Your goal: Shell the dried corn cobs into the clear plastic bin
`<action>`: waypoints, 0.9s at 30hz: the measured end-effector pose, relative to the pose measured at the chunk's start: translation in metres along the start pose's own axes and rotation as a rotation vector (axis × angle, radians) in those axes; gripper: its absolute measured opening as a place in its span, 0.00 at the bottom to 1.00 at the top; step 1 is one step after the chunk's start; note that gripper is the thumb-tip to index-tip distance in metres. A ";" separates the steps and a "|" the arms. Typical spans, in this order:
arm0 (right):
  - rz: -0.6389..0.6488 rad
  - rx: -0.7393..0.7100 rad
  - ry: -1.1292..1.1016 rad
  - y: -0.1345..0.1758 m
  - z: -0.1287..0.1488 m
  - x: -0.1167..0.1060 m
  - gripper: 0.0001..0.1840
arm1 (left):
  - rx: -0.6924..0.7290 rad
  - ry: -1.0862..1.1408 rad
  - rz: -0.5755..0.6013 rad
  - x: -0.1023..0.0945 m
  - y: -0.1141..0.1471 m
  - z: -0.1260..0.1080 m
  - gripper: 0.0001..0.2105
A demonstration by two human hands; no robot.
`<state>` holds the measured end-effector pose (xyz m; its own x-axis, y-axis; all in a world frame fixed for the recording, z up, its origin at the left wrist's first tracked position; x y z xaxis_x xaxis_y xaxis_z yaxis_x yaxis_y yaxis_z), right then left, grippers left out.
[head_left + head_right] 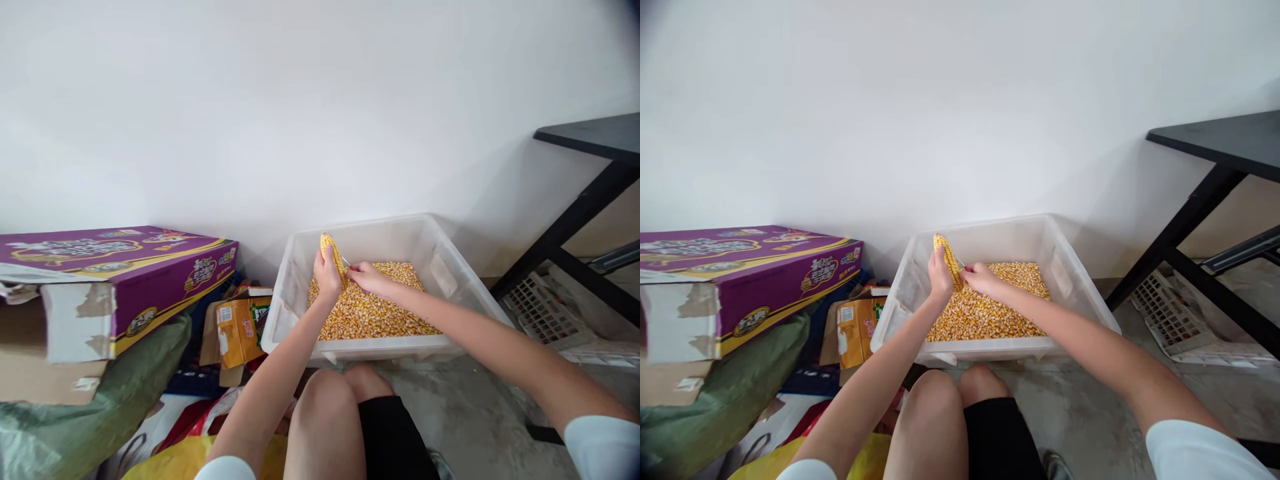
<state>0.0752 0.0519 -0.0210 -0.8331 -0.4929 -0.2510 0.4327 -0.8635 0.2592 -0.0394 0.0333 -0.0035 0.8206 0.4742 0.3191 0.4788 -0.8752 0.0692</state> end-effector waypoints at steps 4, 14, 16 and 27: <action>0.024 0.010 -0.131 0.000 -0.001 -0.003 0.12 | 0.478 -0.330 -0.068 -0.004 0.004 -0.033 0.18; 0.110 0.114 -0.443 0.005 -0.004 -0.004 0.07 | 0.793 -0.603 0.085 0.018 0.034 -0.062 0.14; 0.114 0.107 -0.481 0.006 -0.001 -0.002 0.07 | 0.823 -0.614 0.076 0.018 0.036 -0.066 0.14; 0.202 0.101 -0.431 0.008 0.002 -0.002 0.10 | 0.896 -0.597 0.113 0.022 0.045 -0.071 0.12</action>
<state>0.0793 0.0462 -0.0164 -0.8119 -0.5417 0.2177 0.5827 -0.7297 0.3577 -0.0217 -0.0029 0.0736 0.7779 0.5774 -0.2480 0.2461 -0.6430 -0.7252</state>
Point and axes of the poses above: each hand's wrist, its own y-axis away from the middle knuckle, its own x-axis out of the palm, z = x × y, the point moved 8 cm from there along -y, towards the middle knuckle, and after that the axes turned 5 degrees about x, right-handed, at the moved point
